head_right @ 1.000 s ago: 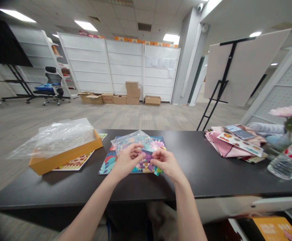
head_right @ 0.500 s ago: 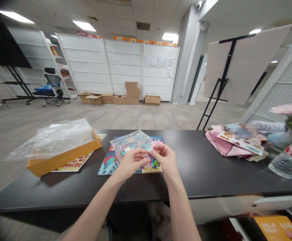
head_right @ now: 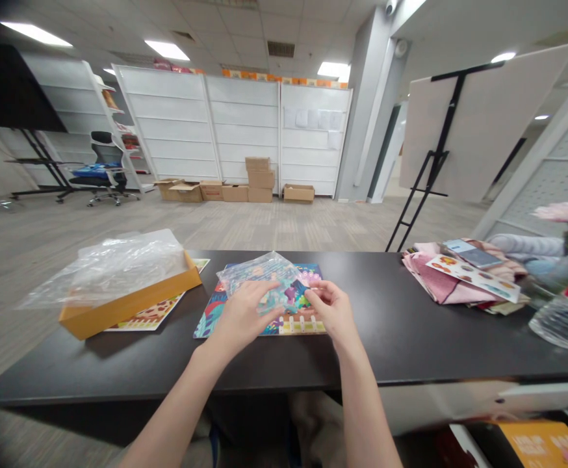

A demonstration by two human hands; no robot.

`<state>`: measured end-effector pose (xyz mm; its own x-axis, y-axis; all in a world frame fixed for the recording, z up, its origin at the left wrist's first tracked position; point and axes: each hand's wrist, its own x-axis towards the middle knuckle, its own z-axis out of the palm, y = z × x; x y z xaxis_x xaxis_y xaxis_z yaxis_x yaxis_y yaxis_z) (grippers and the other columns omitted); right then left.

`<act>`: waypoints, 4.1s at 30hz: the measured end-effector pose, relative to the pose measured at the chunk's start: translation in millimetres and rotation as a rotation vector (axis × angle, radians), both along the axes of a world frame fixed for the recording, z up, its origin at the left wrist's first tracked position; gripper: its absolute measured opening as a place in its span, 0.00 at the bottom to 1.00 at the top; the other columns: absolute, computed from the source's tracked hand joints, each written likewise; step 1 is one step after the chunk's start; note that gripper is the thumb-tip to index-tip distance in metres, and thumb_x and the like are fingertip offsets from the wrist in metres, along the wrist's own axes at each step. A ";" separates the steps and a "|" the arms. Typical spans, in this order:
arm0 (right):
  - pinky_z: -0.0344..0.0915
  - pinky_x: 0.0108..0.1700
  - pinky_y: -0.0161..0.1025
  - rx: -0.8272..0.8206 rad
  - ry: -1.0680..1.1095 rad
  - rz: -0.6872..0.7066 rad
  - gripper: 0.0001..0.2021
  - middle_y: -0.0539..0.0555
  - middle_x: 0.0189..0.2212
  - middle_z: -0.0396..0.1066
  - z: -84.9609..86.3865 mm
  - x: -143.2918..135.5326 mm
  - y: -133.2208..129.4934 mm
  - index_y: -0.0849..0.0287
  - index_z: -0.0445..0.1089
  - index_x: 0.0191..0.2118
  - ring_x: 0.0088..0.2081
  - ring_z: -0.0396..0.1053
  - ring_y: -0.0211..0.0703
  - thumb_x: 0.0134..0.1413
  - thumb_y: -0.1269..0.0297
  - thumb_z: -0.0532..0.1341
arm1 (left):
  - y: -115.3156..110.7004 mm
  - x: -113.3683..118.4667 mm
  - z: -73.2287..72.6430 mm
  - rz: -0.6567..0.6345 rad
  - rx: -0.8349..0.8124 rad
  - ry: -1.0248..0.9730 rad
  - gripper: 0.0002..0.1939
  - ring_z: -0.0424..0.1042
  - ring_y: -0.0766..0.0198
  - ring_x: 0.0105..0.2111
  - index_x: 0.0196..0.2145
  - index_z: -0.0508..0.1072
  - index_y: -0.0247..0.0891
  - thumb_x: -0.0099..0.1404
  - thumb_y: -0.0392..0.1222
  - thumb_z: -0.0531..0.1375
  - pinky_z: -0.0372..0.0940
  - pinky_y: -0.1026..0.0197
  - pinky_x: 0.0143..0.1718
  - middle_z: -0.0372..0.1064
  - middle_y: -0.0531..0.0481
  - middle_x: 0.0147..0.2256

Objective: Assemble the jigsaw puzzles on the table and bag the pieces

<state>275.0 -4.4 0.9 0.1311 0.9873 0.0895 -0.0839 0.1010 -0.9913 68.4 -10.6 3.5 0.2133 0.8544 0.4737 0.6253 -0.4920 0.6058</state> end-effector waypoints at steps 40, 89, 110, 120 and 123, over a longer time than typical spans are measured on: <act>0.63 0.33 0.37 0.072 -0.959 0.075 0.05 0.52 0.28 0.76 -22.8 -9.4 4.0 0.56 0.74 0.34 0.30 0.73 0.44 0.50 0.63 0.65 | -0.7 -52.4 0.0 0.281 -0.191 0.484 0.09 0.77 0.54 0.43 0.38 0.76 0.44 0.71 0.44 0.56 0.65 0.59 0.40 0.79 0.48 0.42; 0.67 0.30 0.38 0.059 -0.789 0.064 0.08 0.51 0.23 0.75 -22.3 -23.2 8.2 0.57 0.71 0.33 0.25 0.74 0.43 0.46 0.60 0.63 | -9.3 -61.1 -3.8 0.304 -0.214 0.494 0.10 0.76 0.56 0.39 0.36 0.71 0.43 0.72 0.46 0.54 0.58 0.61 0.31 0.78 0.51 0.39; 0.68 0.29 0.38 0.128 -0.708 0.062 0.11 0.52 0.25 0.75 -21.3 -22.7 7.5 0.56 0.69 0.33 0.24 0.74 0.43 0.49 0.53 0.62 | -8.8 -11.8 -8.2 0.033 0.171 0.492 0.11 0.69 0.53 0.49 0.46 0.72 0.40 0.65 0.35 0.64 0.65 0.50 0.49 0.73 0.47 0.47; 0.68 0.29 0.38 0.131 -0.675 0.080 0.13 0.52 0.26 0.75 -23.6 -21.4 7.9 0.57 0.70 0.33 0.24 0.73 0.42 0.49 0.51 0.63 | -5.3 -6.6 -7.9 0.100 0.149 0.543 0.04 0.70 0.54 0.47 0.39 0.76 0.38 0.69 0.38 0.60 0.65 0.51 0.47 0.74 0.45 0.44; 0.69 0.30 0.39 0.136 -0.653 0.088 0.14 0.53 0.27 0.76 -23.8 -21.2 8.0 0.57 0.70 0.33 0.25 0.73 0.43 0.50 0.51 0.63 | -4.3 -7.3 -10.2 0.102 0.167 0.518 0.05 0.70 0.54 0.46 0.39 0.76 0.38 0.70 0.38 0.59 0.65 0.51 0.47 0.74 0.45 0.43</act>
